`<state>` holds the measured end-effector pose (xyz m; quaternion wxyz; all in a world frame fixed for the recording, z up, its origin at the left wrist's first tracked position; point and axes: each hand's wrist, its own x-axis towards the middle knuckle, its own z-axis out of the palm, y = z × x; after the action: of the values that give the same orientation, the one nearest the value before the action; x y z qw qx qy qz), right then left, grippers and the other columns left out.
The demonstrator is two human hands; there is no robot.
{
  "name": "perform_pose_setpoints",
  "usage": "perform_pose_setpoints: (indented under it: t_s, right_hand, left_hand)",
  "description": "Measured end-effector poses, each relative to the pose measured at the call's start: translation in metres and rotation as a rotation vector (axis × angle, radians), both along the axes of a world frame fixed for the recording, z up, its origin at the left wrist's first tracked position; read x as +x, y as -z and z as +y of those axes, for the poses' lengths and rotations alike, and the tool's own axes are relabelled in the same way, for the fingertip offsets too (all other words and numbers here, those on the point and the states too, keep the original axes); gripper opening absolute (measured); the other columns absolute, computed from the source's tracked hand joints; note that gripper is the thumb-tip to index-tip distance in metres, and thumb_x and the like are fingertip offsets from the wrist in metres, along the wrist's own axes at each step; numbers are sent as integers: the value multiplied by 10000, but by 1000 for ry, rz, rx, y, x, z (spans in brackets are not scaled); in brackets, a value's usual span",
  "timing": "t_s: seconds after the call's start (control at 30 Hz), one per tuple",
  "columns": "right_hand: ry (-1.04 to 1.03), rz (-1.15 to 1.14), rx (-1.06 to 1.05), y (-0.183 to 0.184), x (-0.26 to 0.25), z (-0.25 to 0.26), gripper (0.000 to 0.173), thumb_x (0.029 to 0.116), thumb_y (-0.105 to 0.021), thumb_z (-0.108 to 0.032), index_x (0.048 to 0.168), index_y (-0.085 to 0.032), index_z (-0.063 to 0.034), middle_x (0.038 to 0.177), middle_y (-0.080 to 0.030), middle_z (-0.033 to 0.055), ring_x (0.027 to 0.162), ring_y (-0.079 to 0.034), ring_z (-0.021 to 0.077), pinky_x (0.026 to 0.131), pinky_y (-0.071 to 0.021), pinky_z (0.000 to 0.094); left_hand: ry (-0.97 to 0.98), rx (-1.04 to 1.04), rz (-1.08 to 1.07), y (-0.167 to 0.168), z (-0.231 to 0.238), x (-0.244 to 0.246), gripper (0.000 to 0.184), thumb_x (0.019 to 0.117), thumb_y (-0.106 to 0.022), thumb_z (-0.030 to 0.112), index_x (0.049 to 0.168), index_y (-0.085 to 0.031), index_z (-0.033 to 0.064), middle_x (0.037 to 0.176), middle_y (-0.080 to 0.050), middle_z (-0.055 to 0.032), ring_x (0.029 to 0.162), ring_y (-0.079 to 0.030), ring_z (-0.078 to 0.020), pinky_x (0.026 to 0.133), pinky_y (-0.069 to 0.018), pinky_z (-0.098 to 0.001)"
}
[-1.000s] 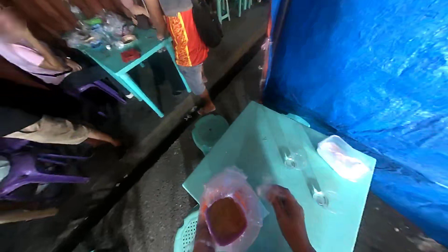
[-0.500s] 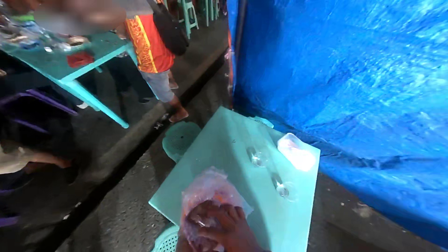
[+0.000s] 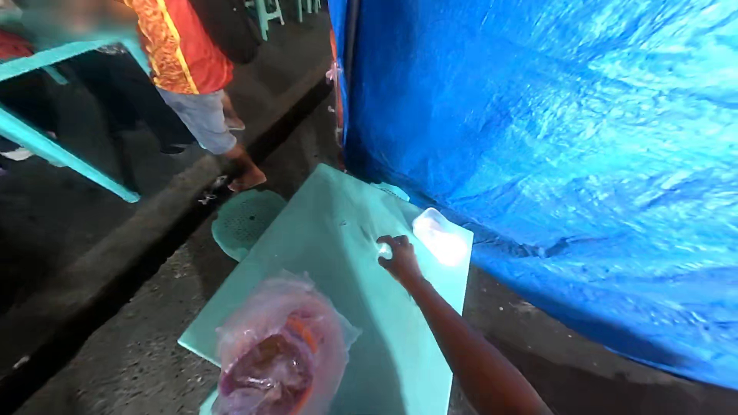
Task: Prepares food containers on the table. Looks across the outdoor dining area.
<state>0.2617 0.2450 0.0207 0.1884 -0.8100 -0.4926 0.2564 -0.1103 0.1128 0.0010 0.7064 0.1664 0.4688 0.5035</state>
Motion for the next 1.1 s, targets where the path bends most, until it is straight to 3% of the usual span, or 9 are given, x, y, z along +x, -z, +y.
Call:
perform_pose_setpoints:
  t_s: [0.1,0.23,0.4,0.5,0.57,0.67,0.73,0.87,1.1]
  right_hand:
    - [5,-14,104,-44,12,-36,467,870,-797,-115,1317,-660,-122,1340,-570,282,1146,-594,492,884,-524,649]
    - [125,-93,-4,-72,29,-92,596,831,-855,-227,1372,-618,-146,1313,-594,250,1144,-613,438,925,-522,627]
    - [129,-126,-72,-30,37,-136,573,801,-878,-237,1314,-660,-105,1368,-559,276,1258,-540,461,1019,-470,606]
    - [110,-57,-30,-3,36,-140,608,783,-895,-177,1321,-633,-71,1419,-505,312,1308,-495,496,1048,-445,624]
    - [73,-43,-16,11,38,-139,639,790,-896,-197,1347,-613,-64,1425,-505,317,1324,-482,512,1060,-428,654]
    - [10,-109,-75,22,35,-134,663,827,-869,-305,1404,-597,-123,1470,-509,264,1383,-432,512,1024,-365,749]
    - [-28,-128,-94,24,33,-134,687,830,-868,-317,1429,-577,-144,1496,-486,263,1397,-411,528,1005,-336,790]
    - [-135,-110,-78,35,42,-137,631,821,-859,-157,1387,-594,-72,1428,-488,359,1282,-488,590,1005,-445,714]
    - [-394,-11,-5,26,29,-167,655,821,-800,-137,1405,-553,28,1396,-489,412,1304,-462,602,1070,-392,709]
  left_hand:
    - [-31,41,54,37,-22,-19,215,1051,-381,103,1160,-553,36,985,-710,-18,926,-687,-114,868,-586,-329]
    - [-85,33,89,41,-33,-34,275,1060,-341,107,1224,-524,-16,1032,-696,-45,964,-674,-115,890,-572,-328]
    - [-168,-53,194,-2,-47,-29,257,1058,-269,70,1161,-497,13,921,-660,28,839,-642,-26,793,-564,-229]
    - [-231,-11,186,-2,-70,-34,262,1047,-278,19,1193,-487,-40,962,-642,20,904,-623,-23,845,-544,-237]
    - [-315,-1,160,-6,-88,-34,291,1058,-246,58,1137,-525,39,924,-696,62,888,-663,1,817,-570,-220]
    - [-395,-120,359,-43,-113,-22,280,1093,-222,59,1246,-441,-26,958,-594,11,849,-586,23,775,-528,-177]
    - [-467,-190,453,-64,-129,-14,283,1101,-243,75,1275,-432,-45,969,-569,-24,821,-567,1,744,-517,-182]
    - [-626,-107,311,-67,-165,-23,289,1112,-239,121,1224,-482,11,921,-631,-33,801,-636,-72,706,-572,-256]
    - [-834,-108,200,-81,-224,-27,303,1112,-262,148,1147,-541,34,844,-659,-62,737,-654,-140,661,-578,-321]
